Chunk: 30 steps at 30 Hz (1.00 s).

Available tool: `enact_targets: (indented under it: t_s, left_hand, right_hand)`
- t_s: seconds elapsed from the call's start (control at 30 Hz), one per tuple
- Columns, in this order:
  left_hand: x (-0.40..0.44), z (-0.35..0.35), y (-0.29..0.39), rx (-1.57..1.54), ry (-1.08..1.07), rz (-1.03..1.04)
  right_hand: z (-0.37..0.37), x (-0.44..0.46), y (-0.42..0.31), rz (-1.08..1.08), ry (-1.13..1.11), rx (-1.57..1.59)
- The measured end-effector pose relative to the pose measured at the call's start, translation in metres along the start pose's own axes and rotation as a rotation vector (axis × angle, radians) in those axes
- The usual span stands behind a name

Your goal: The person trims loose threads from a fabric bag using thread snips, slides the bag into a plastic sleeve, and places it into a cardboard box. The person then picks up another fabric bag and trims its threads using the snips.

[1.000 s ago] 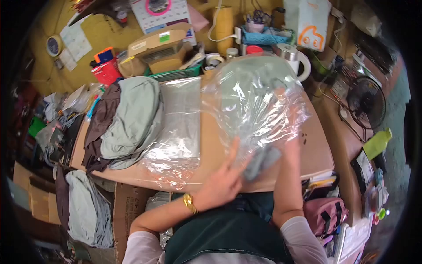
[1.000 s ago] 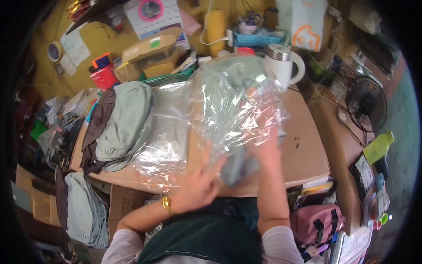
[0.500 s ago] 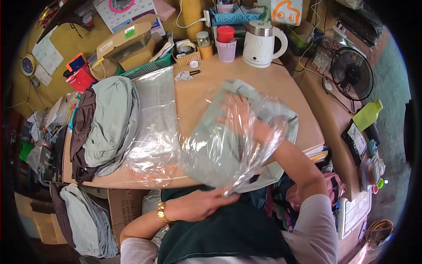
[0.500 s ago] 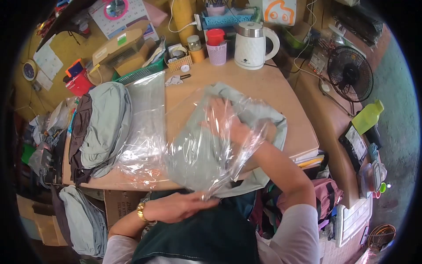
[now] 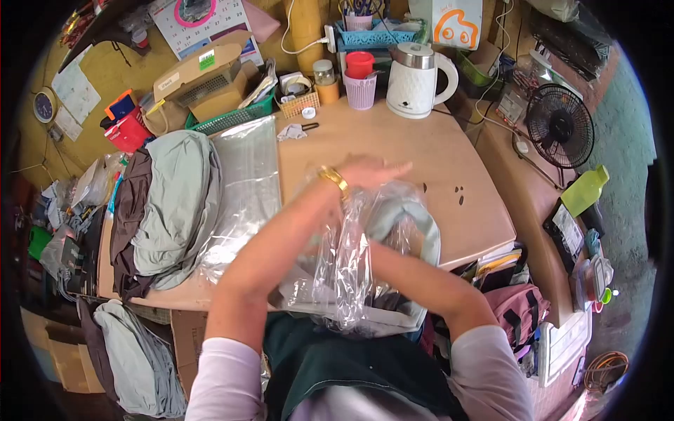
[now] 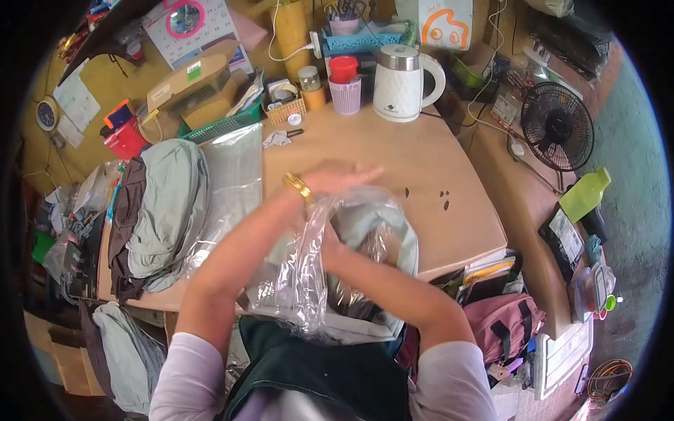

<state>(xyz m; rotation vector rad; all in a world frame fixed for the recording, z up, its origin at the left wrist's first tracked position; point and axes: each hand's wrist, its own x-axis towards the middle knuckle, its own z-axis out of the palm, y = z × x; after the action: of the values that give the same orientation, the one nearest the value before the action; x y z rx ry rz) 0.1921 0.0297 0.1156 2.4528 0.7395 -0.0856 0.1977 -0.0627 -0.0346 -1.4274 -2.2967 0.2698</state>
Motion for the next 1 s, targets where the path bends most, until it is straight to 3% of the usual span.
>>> enact_targets:
  t_s: [0.1, 0.13, 0.17, 0.2, 0.23, 0.27, 0.37, 0.5, 0.57, 0.6, 0.63, 0.67, 0.7, 0.73, 0.8, 0.83, 0.9, 0.93, 1.0]
  left_hand:
    - [0.013, 0.039, -0.005, 0.225, -0.166, 0.073]
    - [0.012, 0.048, 0.001, 0.216, -0.167, 0.071]
    - [0.011, 0.056, 0.007, 0.180, -0.038, 0.119]
    - [0.009, 0.062, 0.015, 0.146, 0.090, 0.166]
    - [0.005, 0.064, 0.027, 0.144, 0.089, 0.162]
    - [0.003, 0.064, 0.041, 0.106, 0.225, 0.267]
    - [-0.004, 0.059, 0.087, 0.129, 0.490, 0.587]
    - [-0.028, 0.061, 0.131, 0.288, 0.587, 0.750]
    - [-0.060, 0.046, 0.148, 0.414, 0.302, 0.648]
    - [-0.072, 0.047, 0.144, 0.414, 0.308, 0.658]
    - [-0.087, 0.048, 0.138, 0.249, 0.496, 0.624]
    - [-0.102, 0.049, 0.129, 0.081, 0.677, 0.588]
    - [-0.115, 0.050, 0.113, 0.090, 0.641, 0.423]
    - [-0.126, 0.056, 0.092, 0.101, 0.602, 0.263]
    - [-0.140, 0.085, 0.053, -0.028, 0.532, 0.040]
    - [-0.146, 0.102, 0.038, -0.127, 0.523, 0.040]
    - [-0.147, 0.128, 0.017, -0.233, 0.513, 0.048]
    - [-0.146, 0.137, 0.010, -0.322, 0.554, 0.025]
    - [-0.147, 0.147, 0.000, -0.398, 0.588, 0.009]
  right_hand:
    - [0.052, -0.024, 0.025, 0.021, -0.008, 0.888]
    - [0.043, -0.026, 0.020, 0.031, -0.015, 1.041]
    - [0.034, -0.028, 0.014, 0.042, -0.022, 1.193]
    - [-0.017, -0.017, -0.013, 0.015, -0.173, 0.443]
    - [-0.032, -0.009, -0.018, 0.009, -0.233, 0.067]
    - [-0.047, -0.001, -0.022, -0.020, -0.298, -0.310]
    - [-0.034, 0.013, -0.003, 0.139, -0.186, -0.231]
    - [-0.090, 0.009, 0.031, 0.386, -0.082, -0.338]
    - [-0.114, -0.004, 0.078, 0.570, -0.013, -0.306]
    - [-0.124, -0.014, 0.100, 0.689, 0.000, -0.245]
    - [-0.121, -0.029, 0.115, 0.694, 0.003, -0.256]
    - [-0.110, -0.046, 0.131, 0.642, -0.043, -0.517]
    - [-0.108, -0.059, 0.128, 0.588, -0.090, -0.774]
    - [-0.105, -0.076, 0.122, 0.603, -0.078, -0.783]
    - [-0.122, -0.091, 0.080, 0.338, -0.198, -0.305]
    - [-0.127, -0.087, 0.073, 0.347, -0.189, -0.314]
    - [-0.134, -0.078, 0.064, 0.593, -0.189, -0.266]
    - [-0.127, -0.072, 0.068, 0.601, -0.188, -0.268]
    - [-0.107, -0.051, 0.086, 0.426, -0.054, -0.563]
